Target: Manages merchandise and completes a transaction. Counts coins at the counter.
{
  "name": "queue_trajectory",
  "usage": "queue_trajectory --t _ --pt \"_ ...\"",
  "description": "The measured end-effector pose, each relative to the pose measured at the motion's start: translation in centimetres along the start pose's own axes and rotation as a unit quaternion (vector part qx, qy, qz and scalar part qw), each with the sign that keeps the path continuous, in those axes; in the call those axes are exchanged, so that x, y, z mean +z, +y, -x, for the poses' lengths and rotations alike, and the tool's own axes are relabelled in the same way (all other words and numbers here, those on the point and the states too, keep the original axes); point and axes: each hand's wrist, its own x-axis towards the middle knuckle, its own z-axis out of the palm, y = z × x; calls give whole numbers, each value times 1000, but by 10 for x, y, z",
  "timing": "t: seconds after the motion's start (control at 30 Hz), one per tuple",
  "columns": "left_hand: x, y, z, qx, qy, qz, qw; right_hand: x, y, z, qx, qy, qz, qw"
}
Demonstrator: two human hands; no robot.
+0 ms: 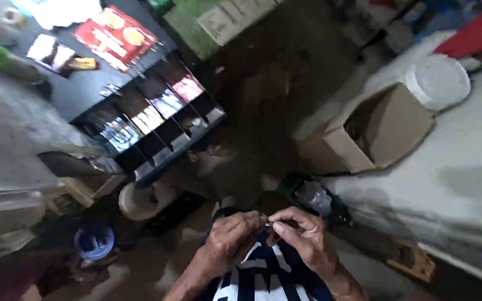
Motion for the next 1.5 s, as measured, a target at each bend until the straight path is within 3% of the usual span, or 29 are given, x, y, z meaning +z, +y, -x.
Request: queue_trajectory --t 0.23,0.43,0.57,0.7,0.83,0.97,1.13,1.23,1.33,1.5 --pt "-44 -40 -42 17 48 -26 998 0 -2 -103 9 -148 -50 988" --pt "-73 -49 -38 -76 194 -8 978 38 -6 -167 6 -221 7 975" --pt "-107 -67 -28 -228 320 -181 902 35 -3 -218 62 -260 117 956" --pt "-135 -95 -21 -371 287 -329 820 13 -3 -272 97 -292 182 934" --pt "-137 -109 -39 -436 268 -362 779 -8 -12 -317 89 -329 184 922" --pt "-122 -103 -55 -411 355 -381 749 -24 -21 -356 93 -355 176 913" --pt "-72 -82 -64 -416 451 -314 725 -28 -27 -411 77 -404 227 883" --pt "-41 -76 -68 -454 458 -277 712 -2 -41 -454 -52 -402 268 874" --pt "-21 -79 -63 -491 439 -218 720 57 -52 -501 -185 -368 350 842" --pt "-24 -78 -66 -495 372 -162 768 157 -33 -544 -188 -365 521 748"
